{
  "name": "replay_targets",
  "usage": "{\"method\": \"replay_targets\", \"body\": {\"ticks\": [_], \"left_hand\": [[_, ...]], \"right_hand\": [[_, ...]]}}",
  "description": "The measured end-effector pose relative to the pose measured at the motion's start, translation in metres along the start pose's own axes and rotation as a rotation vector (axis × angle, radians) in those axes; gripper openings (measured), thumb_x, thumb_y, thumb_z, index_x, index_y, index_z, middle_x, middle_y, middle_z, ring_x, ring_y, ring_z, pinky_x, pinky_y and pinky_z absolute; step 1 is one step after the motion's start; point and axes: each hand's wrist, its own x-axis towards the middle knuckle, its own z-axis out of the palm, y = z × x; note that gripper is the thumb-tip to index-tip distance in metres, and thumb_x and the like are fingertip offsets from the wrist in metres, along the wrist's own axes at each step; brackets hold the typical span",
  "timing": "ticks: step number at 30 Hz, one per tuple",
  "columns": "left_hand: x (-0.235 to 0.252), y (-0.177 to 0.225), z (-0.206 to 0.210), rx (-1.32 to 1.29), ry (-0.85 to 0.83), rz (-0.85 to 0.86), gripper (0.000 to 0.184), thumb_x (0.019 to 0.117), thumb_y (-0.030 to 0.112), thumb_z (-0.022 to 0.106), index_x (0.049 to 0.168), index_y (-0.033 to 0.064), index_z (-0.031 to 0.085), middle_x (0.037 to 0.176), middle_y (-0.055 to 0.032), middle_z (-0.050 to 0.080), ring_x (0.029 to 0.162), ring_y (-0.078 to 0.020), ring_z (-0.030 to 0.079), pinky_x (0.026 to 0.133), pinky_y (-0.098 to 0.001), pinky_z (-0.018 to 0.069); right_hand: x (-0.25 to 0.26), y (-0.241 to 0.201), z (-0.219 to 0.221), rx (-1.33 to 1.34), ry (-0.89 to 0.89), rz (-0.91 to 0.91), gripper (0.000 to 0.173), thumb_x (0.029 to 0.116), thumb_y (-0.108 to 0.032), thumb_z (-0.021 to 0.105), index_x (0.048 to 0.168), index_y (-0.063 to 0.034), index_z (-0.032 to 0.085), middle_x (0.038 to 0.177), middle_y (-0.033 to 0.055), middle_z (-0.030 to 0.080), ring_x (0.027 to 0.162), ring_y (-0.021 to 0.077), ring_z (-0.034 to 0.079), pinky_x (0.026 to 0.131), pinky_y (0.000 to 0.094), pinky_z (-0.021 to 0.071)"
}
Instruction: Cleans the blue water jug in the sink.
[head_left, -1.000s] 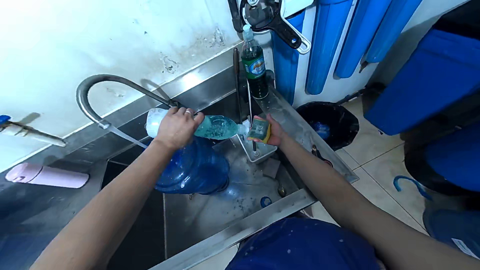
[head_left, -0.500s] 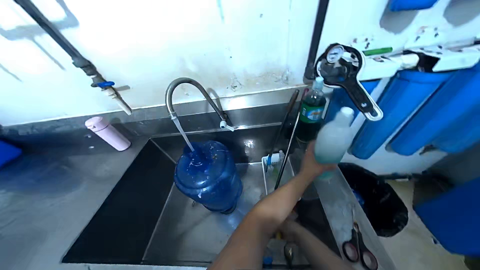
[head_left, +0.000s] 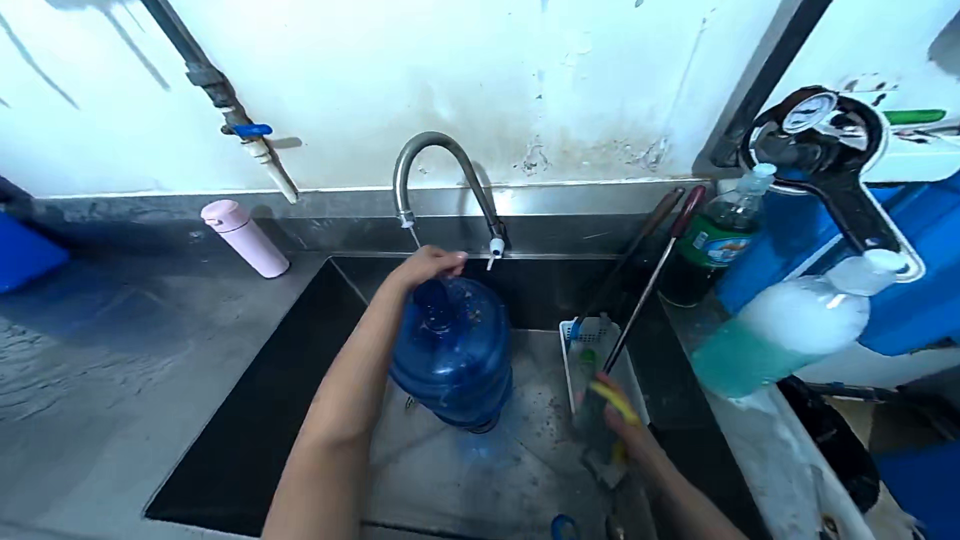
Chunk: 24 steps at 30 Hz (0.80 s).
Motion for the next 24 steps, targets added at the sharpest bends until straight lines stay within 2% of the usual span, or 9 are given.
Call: {"method": "replay_targets", "body": {"ticks": [3,5,7,10,13,15,17,21,24], "left_hand": [[-0.043,-0.041,0.043,-0.67,0.185,0.042,0.067,0.1102,0.036,0.011,0.093,-0.0015,0.064,0.083,-0.0074,0.073,0.082,-0.0138,0.07,0.082,-0.0333,0.0578],[-0.054,-0.016,0.094,-0.825,0.397,0.121,0.063,0.1094,0.032,0.013,0.096,-0.0045,0.063,0.086,-0.0072,0.067,0.084,-0.0105,0.064,0.084,-0.0314,0.0536],[-0.058,-0.013,0.126,-0.77,0.48,0.181,0.049,0.1077,0.02,0.025,0.112,-0.0126,0.06,0.104,-0.019,0.065,0.1,-0.0179,0.062,0.094,-0.0359,0.0495],[-0.071,-0.022,0.107,-0.518,0.153,0.307,0.045,0.0902,0.011,0.062,0.127,-0.0142,0.058,0.121,-0.0265,0.065,0.114,-0.0255,0.063,0.102,-0.0406,0.0485],[-0.072,-0.028,0.101,-0.636,0.166,0.21,0.03,0.1033,0.012,0.048,0.121,-0.0082,0.061,0.108,-0.019,0.066,0.098,-0.0197,0.062,0.09,-0.0388,0.0508],[-0.099,-0.034,0.117,-0.753,0.211,0.273,0.039,0.0988,0.013,0.04,0.128,-0.009,0.052,0.114,-0.016,0.062,0.102,-0.0137,0.06,0.091,-0.0327,0.0504],[-0.121,-0.041,0.111,-0.665,0.086,0.365,0.046,0.0872,0.009,0.054,0.127,-0.0145,0.048,0.121,-0.0205,0.06,0.11,-0.0149,0.06,0.097,-0.0314,0.05],[-0.114,-0.037,0.098,-0.643,0.222,0.218,0.026,0.1013,0.011,0.059,0.12,-0.0073,0.061,0.103,-0.0154,0.066,0.09,-0.0139,0.061,0.084,-0.0335,0.052],[-0.137,-0.039,0.105,-0.731,0.112,0.259,0.04,0.094,0.006,0.052,0.131,-0.0089,0.044,0.114,-0.016,0.057,0.101,-0.014,0.058,0.09,-0.0313,0.0502]], "right_hand": [[0.065,-0.021,0.107,-0.058,0.017,-0.358,0.117,0.0795,-0.051,0.074,0.157,0.0116,0.013,0.154,0.0235,0.043,0.134,0.0151,0.05,0.108,0.0288,0.0449],[0.114,-0.024,0.18,-0.088,0.16,-0.557,0.091,0.0832,-0.033,0.071,0.145,0.021,0.032,0.149,0.039,0.04,0.14,0.0363,0.045,0.115,0.0431,0.0389],[0.141,-0.024,0.192,-0.146,0.319,-0.468,0.053,0.0958,-0.019,0.047,0.133,0.0183,0.052,0.132,0.0347,0.058,0.126,0.0346,0.057,0.109,0.0437,0.0444],[0.118,-0.043,0.189,-0.1,0.366,-0.25,0.051,0.1102,-0.017,0.021,0.141,0.0124,0.049,0.138,0.0294,0.056,0.129,0.0301,0.055,0.111,0.0407,0.0418],[0.083,-0.028,0.241,-0.044,0.461,-0.308,0.065,0.101,-0.016,0.035,0.157,0.0131,0.02,0.159,0.0349,0.03,0.149,0.0353,0.034,0.123,0.0434,0.0279],[0.089,-0.03,0.221,-0.085,0.433,-0.245,0.052,0.109,-0.017,0.027,0.154,0.0088,0.032,0.152,0.0282,0.046,0.139,0.0297,0.049,0.117,0.0423,0.0383],[0.093,-0.038,0.206,0.02,0.431,-0.148,0.053,0.1139,-0.025,0.014,0.147,0.0049,0.043,0.131,0.0216,0.062,0.112,0.0206,0.064,0.097,0.0361,0.0509],[0.052,-0.014,0.263,-0.059,0.506,-0.33,0.062,0.1007,-0.014,0.037,0.157,0.011,0.025,0.158,0.0324,0.035,0.147,0.035,0.037,0.122,0.0449,0.0303],[0.068,-0.031,0.229,-0.034,0.452,-0.194,0.054,0.1127,-0.026,0.017,0.155,0.0018,0.036,0.145,0.0216,0.056,0.131,0.0244,0.056,0.11,0.0403,0.0436]]}}
